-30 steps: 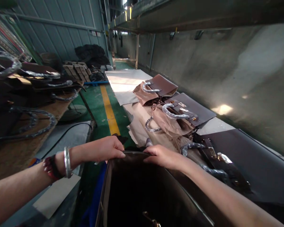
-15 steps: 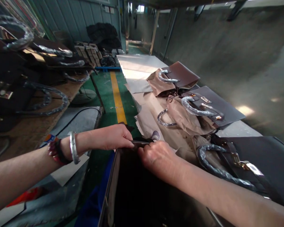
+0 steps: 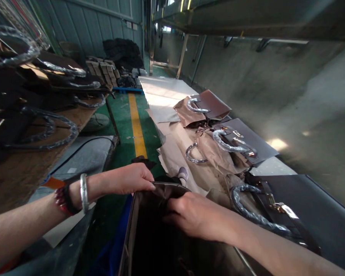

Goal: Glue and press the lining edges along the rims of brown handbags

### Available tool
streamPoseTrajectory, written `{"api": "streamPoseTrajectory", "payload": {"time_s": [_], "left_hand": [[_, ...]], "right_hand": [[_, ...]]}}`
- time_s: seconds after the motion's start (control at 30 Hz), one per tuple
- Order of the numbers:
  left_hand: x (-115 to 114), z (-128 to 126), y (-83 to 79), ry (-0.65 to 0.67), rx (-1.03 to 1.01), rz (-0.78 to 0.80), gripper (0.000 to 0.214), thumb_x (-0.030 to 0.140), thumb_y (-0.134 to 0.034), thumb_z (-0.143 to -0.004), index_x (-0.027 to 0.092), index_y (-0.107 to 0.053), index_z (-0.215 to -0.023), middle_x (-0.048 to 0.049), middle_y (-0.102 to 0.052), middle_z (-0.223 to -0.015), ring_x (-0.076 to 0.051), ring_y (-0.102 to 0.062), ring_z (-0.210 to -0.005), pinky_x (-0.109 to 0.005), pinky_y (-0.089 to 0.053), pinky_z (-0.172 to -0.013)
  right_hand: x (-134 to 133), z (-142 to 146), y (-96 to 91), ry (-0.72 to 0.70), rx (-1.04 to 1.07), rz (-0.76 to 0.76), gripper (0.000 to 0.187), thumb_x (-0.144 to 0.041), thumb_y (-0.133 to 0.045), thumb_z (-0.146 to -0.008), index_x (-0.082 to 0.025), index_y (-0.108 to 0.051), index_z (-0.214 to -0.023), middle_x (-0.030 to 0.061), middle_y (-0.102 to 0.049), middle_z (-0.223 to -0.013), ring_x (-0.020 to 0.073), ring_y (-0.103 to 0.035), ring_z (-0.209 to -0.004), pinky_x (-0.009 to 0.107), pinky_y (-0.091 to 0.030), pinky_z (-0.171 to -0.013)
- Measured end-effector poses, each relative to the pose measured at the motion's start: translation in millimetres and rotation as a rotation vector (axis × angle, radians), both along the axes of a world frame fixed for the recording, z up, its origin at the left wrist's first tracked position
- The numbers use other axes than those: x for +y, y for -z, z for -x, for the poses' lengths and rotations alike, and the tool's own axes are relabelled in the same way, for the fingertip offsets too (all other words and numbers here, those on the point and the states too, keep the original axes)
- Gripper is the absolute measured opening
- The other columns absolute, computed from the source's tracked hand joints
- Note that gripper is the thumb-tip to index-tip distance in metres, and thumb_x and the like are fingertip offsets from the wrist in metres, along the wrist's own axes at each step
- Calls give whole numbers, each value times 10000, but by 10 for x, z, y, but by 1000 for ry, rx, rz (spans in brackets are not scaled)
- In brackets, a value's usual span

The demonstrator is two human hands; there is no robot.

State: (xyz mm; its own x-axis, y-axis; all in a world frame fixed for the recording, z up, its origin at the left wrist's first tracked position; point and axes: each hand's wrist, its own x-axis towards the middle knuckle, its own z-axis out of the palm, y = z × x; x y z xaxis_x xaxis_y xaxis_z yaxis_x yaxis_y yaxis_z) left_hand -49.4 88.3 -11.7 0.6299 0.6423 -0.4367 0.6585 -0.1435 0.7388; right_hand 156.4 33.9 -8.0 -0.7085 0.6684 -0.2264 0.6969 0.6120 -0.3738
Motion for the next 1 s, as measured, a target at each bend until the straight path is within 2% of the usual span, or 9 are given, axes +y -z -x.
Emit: {"api": "streamPoseTrajectory", "payload": {"time_s": [0.07,0.17,0.23,0.33,0.53,0.67,0.77,0.87,1.0], "left_hand": [[-8,26,-22,10,-9,16,302,395,-483,-692,150,-513,-519,24,-378,-490,-101,-348,-479,-208,-238,-441],[-26,55,-34,20,13,10,299,390,-479,-699,141,-570,-562,16,-409,-501,-106,-368,-485,-207,-249,-448],[-35,61,-29,28,12,-11,302,385,-473,-706,139,-590,-574,16,-408,-499,-107,-372,-485,-207,-242,-446],[-46,53,-25,35,-2,-28,312,391,-473,-704,140,-580,-554,18,-386,-490,-104,-364,-483,-207,-228,-444],[-56,75,-10,46,-38,8,305,387,-483,-715,137,-559,-557,23,-407,-521,-99,-367,-511,-203,-242,-471],[-54,132,39,17,-70,65,291,382,-503,-718,132,-611,-615,23,-468,-557,-104,-404,-541,-204,-266,-496],[-49,162,65,5,-68,66,284,381,-516,-717,134,-623,-625,26,-481,-556,-105,-413,-541,-206,-267,-498],[-48,173,75,-4,-71,63,281,377,-520,-717,136,-607,-601,24,-488,-556,-106,-424,-544,-209,-267,-499],[-44,175,82,-19,-72,80,280,371,-518,-721,134,-592,-592,25,-478,-552,-108,-428,-551,-209,-265,-506]], "right_hand": [[22,-102,-78,208,237,68,297,-345,-477,-908,-176,-588,-689,-14,-639,-606,94,-576,-542,185,-384,-522],[114,-223,-130,464,426,-77,296,-355,-440,-918,-179,-568,-718,-11,-622,-642,109,-575,-616,210,-402,-615],[171,-248,-124,457,410,-15,283,-387,-433,-917,-176,-604,-836,17,-649,-752,139,-597,-717,232,-406,-655],[206,-204,-81,365,305,192,356,-423,-401,-923,-158,-637,-916,49,-665,-849,165,-600,-775,248,-398,-663],[199,-132,85,369,238,321,252,-291,-484,-866,-134,-665,-787,6,-595,-672,142,-550,-679,230,-345,-587],[187,-188,152,363,277,372,269,-331,-480,-860,-139,-657,-794,-14,-561,-642,134,-530,-653,236,-360,-604],[201,-224,152,370,374,567,302,-415,-549,-806,-132,-648,-845,-2,-593,-713,164,-553,-720,262,-401,-657],[229,-226,134,341,530,808,388,-401,-663,-712,-147,-618,-1002,6,-627,-898,194,-564,-912,282,-416,-805],[253,-207,138,335,394,756,311,-380,-632,-726,-136,-624,-918,-9,-587,-805,172,-537,-822,272,-402,-758]]}}
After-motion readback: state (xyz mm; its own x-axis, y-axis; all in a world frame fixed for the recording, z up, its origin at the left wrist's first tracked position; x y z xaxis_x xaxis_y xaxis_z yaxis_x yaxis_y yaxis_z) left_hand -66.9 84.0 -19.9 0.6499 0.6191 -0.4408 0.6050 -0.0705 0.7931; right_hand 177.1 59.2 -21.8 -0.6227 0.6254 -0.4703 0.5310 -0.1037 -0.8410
